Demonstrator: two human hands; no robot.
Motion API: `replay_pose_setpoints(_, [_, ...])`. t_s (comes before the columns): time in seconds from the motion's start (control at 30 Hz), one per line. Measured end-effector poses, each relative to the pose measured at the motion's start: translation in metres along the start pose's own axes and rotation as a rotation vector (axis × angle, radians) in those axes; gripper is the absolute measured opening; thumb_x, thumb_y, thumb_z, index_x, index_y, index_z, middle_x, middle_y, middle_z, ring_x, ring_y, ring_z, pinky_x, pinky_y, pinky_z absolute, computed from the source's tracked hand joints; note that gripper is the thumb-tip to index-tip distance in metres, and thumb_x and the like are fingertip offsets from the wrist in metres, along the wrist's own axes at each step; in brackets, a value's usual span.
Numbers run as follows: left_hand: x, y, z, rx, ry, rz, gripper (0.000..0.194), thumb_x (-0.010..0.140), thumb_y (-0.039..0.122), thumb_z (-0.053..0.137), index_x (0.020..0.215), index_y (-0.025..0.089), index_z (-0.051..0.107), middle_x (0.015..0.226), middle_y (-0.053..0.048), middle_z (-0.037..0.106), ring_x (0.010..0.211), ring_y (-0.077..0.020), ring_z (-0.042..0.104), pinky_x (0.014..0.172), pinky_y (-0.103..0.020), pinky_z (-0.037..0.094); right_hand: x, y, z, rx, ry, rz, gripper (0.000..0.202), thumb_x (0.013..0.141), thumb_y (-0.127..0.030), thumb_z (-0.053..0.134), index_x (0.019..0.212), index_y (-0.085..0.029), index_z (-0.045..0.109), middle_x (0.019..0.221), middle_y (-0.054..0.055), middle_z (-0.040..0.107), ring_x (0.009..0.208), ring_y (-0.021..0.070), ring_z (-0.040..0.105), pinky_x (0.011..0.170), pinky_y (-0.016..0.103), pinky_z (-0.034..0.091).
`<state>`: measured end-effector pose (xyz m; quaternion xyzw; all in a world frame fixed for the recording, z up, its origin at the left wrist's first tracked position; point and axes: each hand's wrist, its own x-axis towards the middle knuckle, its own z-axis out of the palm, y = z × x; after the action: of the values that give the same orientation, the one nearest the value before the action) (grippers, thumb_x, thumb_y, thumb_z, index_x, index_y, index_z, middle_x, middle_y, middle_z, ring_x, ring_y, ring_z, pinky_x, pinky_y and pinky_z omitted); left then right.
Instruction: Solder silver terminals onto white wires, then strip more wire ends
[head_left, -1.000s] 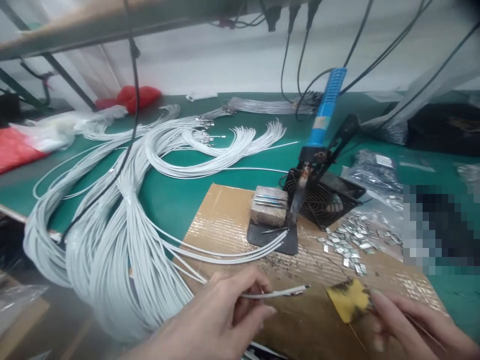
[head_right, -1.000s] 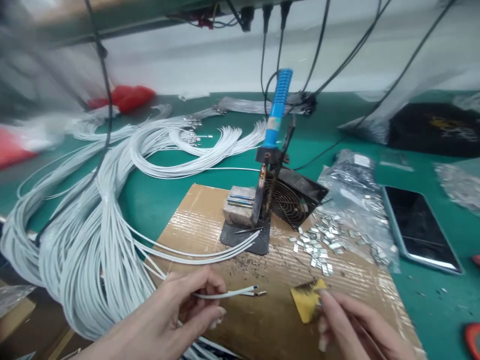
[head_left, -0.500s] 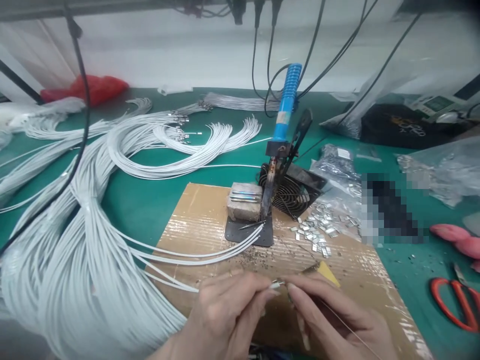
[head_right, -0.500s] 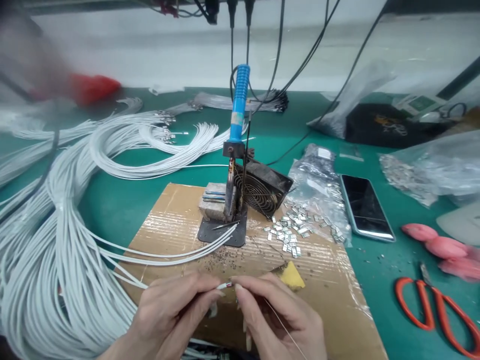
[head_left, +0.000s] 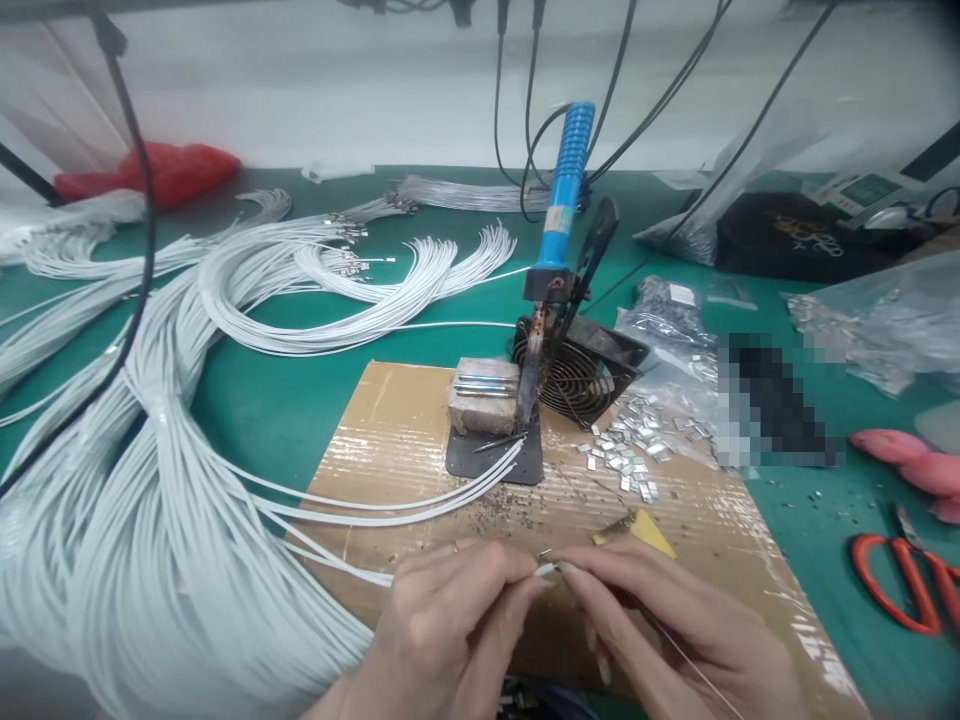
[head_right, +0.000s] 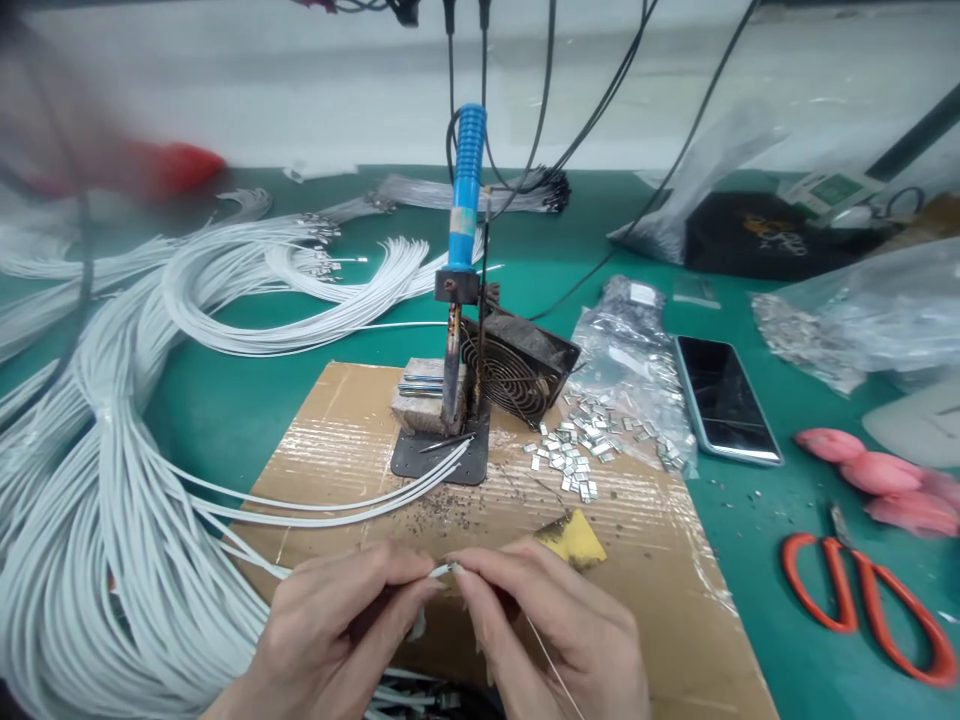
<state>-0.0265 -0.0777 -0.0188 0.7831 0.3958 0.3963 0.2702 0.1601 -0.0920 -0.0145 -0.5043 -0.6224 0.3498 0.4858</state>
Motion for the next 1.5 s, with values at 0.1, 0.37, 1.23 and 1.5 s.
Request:
replay_pose_setpoints(0.1, [-0.001, -0.001, 0.003, 0.021, -0.022, 0.031, 0.017, 0.093, 0.0, 0.059, 0.094, 0.016, 0.065, 0.07, 0.0, 0.067, 0.057, -0.0117, 0.059, 0.056, -0.022, 0.044, 0.005, 0.0, -0.008, -0.187, -0.083, -0.157, 0.024, 0.09, -0.01, 0.07, 0.103, -0.028, 0.08, 0.085, -0.001, 0.076, 0.072, 0.0118, 0.074, 0.068, 0.011, 0.058])
replay_pose_setpoints(0.37, [-0.002, 0.004, -0.002, -0.059, -0.043, -0.107, 0.011, 0.096, 0.008, 0.061, 0.09, 0.015, 0.068, 0.064, 0.002, 0.063, 0.053, -0.0099, 0.057, 0.052, -0.021, 0.041, -0.011, 0.019, -0.032, -0.559, 0.091, -0.191, 0.012, 0.095, -0.025, 0.068, 0.105, -0.024, 0.074, 0.1, 0.004, 0.078, 0.086, 0.0176, 0.075, 0.086, 0.021, 0.058])
replay_pose_setpoints(1.23, [-0.004, 0.012, -0.011, -0.312, -0.107, -0.556, 0.028, 0.099, 0.031, 0.059, 0.076, 0.018, 0.067, 0.058, 0.005, 0.055, 0.053, -0.0094, 0.049, 0.05, -0.02, 0.036, -0.002, 0.004, -0.019, -0.161, 0.065, 0.031, 0.01, 0.089, -0.023, 0.074, 0.089, -0.03, 0.081, 0.077, -0.001, 0.075, 0.061, 0.0137, 0.069, 0.056, 0.016, 0.056])
replay_pose_setpoints(1.5, [-0.003, 0.013, -0.011, -0.392, -0.065, -0.567, 0.024, 0.097, 0.031, 0.064, 0.079, 0.017, 0.071, 0.064, 0.001, 0.066, 0.057, -0.0108, 0.056, 0.053, -0.018, 0.043, -0.004, 0.003, 0.015, 0.37, -0.08, 0.421, 0.011, 0.089, -0.036, 0.078, 0.087, -0.029, 0.086, 0.068, 0.002, 0.068, 0.052, 0.0089, 0.057, 0.045, 0.013, 0.044])
